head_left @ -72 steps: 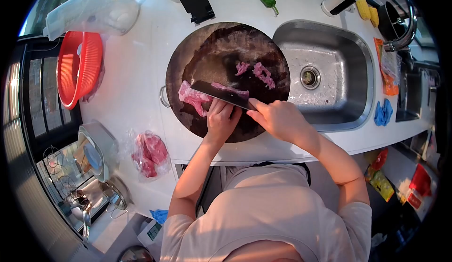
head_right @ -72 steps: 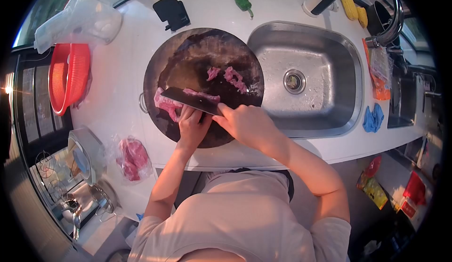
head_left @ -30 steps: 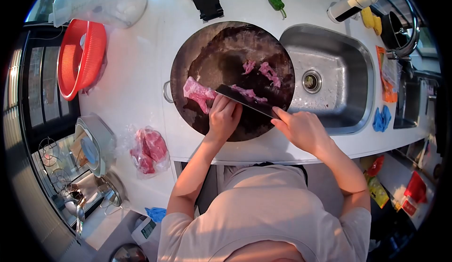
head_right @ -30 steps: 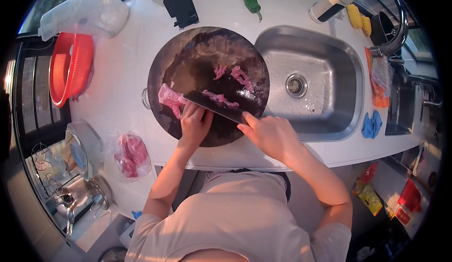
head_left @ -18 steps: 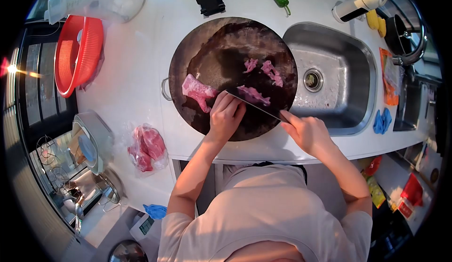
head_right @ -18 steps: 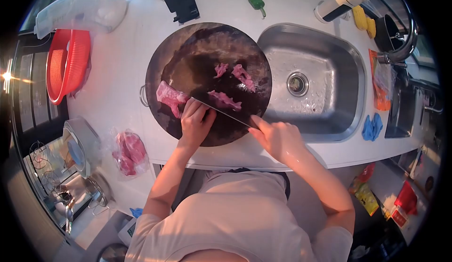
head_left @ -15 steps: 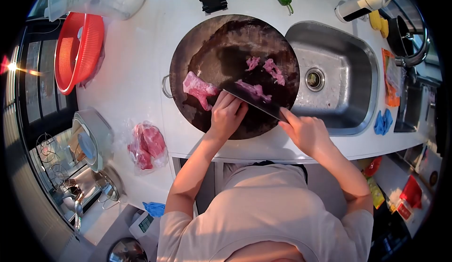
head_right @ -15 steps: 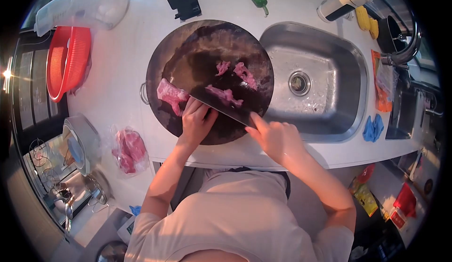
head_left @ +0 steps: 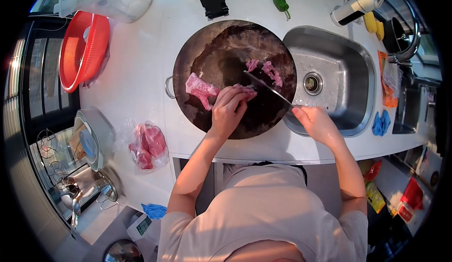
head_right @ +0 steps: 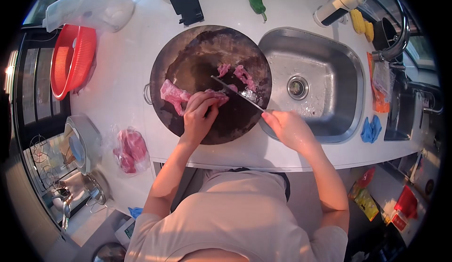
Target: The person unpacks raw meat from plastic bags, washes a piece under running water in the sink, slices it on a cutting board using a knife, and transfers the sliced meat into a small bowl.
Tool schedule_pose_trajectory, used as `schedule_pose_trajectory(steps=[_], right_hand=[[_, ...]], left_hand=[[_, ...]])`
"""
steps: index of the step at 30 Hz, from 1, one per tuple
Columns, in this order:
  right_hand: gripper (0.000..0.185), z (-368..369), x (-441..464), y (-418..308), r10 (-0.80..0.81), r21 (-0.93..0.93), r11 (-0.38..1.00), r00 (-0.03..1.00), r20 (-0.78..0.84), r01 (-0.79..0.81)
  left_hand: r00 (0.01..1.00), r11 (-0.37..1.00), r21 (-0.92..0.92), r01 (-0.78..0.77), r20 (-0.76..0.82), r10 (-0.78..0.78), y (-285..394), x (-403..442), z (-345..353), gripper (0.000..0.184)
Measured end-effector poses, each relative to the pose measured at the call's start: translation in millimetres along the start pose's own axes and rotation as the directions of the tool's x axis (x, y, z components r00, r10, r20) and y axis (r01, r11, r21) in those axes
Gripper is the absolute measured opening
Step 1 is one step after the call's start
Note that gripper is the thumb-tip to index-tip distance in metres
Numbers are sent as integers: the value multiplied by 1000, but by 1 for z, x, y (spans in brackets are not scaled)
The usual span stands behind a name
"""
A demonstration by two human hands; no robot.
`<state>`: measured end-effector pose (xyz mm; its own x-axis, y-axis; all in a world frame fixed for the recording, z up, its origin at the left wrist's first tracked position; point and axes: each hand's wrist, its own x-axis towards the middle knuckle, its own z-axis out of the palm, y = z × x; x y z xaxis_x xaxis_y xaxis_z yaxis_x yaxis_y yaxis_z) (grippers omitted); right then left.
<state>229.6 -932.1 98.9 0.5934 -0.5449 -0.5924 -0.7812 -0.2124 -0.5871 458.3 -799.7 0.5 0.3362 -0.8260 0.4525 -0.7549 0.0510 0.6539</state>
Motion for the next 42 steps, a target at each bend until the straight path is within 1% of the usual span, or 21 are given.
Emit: schedule_pose_trajectory(steps=[3,6,9,12,15,17,19,20,21,23,26,27,29,30,32,34,36,39,42], right_hand=[[39,6,0,-1,-81,65,994,991,-105,88],[37,14,-1,-14,-62,54,995,964,-260,79],[36,9,-7,-12,-155,-29,987,911,-383,155],[37,11,-14,-15,-259,-207,956,933,-251,210],[37,20,-9,-17,-189,-282,950,967,-169,137],[35,28,-2,-15,-252,-272,943,945,-210,191],[35,38,10,-29,-281,-269,939,928,-244,213],[32,42,18,-38,-323,-268,929,915,-242,257],[31,52,29,-41,-384,-255,916,864,-326,311],[30,54,37,-51,-356,-246,925,884,-304,289],[30,35,23,-39,-349,-186,932,912,-216,312],[34,22,12,-38,-249,-160,962,952,-177,222],[34,16,11,1,-225,-84,973,963,-145,215],[36,14,7,0,-189,-103,979,970,-152,175],[39,8,-5,-4,-108,-133,987,978,-178,85],[41,16,-11,-8,-202,-277,949,967,-156,153],[43,24,-17,-16,-298,-419,881,946,-126,222],[43,22,-21,-22,-283,-491,847,955,-94,203],[39,19,-15,-30,-285,-470,856,955,-83,214]], left_hand=[[1000,1000,-9,-13,-4,13,-1,-1,0,21],[1000,1000,-7,-11,0,11,0,-1,-1,21],[1000,1000,-11,-4,-7,4,0,-3,-2,21],[1000,999,-23,-25,0,25,-3,-2,0,21],[1000,1000,-14,-2,8,2,-3,-5,0,21],[1000,1000,-24,2,25,-1,-3,-3,-2,20],[999,1000,-30,-1,41,3,-1,-3,-3,20],[999,999,-33,-9,50,11,0,-2,-4,20],[998,999,-37,-21,58,23,1,-1,-4,20],[998,999,-38,-33,61,35,-1,-1,-2,21],[998,998,-33,-47,28,48,-2,-3,-2,21],[999,998,-30,-47,7,48,-2,-3,-2,21],[998,997,40,-59,7,59,-1,-3,-4,21],[998,995,74,-63,11,62,0,-5,-4,21],[998,994,84,-64,11,64,-1,-8,-3,21],[997,994,86,-70,20,68,-4,-7,-1,21],[997,995,82,-63,42,60,-8,-11,-2,22],[998,996,82,-35,56,30,-9,-13,-1,21],[998,998,60,-8,64,4,-9,-11,-1,21]])
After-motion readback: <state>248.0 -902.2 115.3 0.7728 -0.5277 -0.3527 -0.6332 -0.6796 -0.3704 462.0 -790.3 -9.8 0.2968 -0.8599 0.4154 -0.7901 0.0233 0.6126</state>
